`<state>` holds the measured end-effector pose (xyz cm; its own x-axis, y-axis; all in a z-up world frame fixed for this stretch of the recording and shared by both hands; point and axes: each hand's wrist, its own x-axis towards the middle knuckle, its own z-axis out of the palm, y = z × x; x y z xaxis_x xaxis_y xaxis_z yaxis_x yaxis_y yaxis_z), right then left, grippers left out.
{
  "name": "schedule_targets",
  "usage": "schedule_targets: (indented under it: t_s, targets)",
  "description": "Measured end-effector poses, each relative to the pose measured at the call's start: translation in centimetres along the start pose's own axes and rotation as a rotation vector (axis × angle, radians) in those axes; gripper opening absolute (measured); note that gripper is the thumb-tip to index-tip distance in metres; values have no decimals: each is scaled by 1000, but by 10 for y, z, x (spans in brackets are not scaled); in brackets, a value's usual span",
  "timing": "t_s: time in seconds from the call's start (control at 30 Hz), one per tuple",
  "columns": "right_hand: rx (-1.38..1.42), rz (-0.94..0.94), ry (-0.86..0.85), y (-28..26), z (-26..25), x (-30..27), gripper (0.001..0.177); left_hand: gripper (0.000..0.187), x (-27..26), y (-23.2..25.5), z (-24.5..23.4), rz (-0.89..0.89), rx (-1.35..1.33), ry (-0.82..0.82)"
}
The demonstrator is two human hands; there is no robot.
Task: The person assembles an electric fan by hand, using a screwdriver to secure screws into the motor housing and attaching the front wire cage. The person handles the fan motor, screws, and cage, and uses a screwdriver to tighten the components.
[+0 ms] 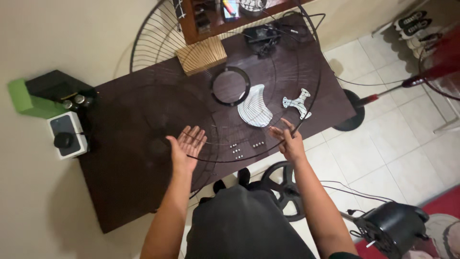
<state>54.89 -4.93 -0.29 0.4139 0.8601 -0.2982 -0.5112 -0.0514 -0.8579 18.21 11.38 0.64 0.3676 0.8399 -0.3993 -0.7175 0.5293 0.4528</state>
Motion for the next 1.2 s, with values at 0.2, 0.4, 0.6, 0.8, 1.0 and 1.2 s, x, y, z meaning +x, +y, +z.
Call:
schedule_targets:
  t_s: [0.2,0.4,0.6,0.8,1.0,1.2]
  targets:
    - [-179,-145,304,55,-39,29,31,92,9,20,-5,79,61,76]
    - [-1113,-219,215,103,-48,38,15,94,-3,28,-3,82,81,187]
    - [-1202,-181,75,111,-50,40,24,94,-15,28,-3,73,85,281]
    - [-1256,-330,61,111,-44,40,20,97,-13,27,-20,95,89,191]
    - [-1082,-212,179,113,-49,41,14,99,-15,25,-27,101,92,175]
    - [-369,-302,585,59,-68,-21,18,102,-3,11,-7,11,79,143]
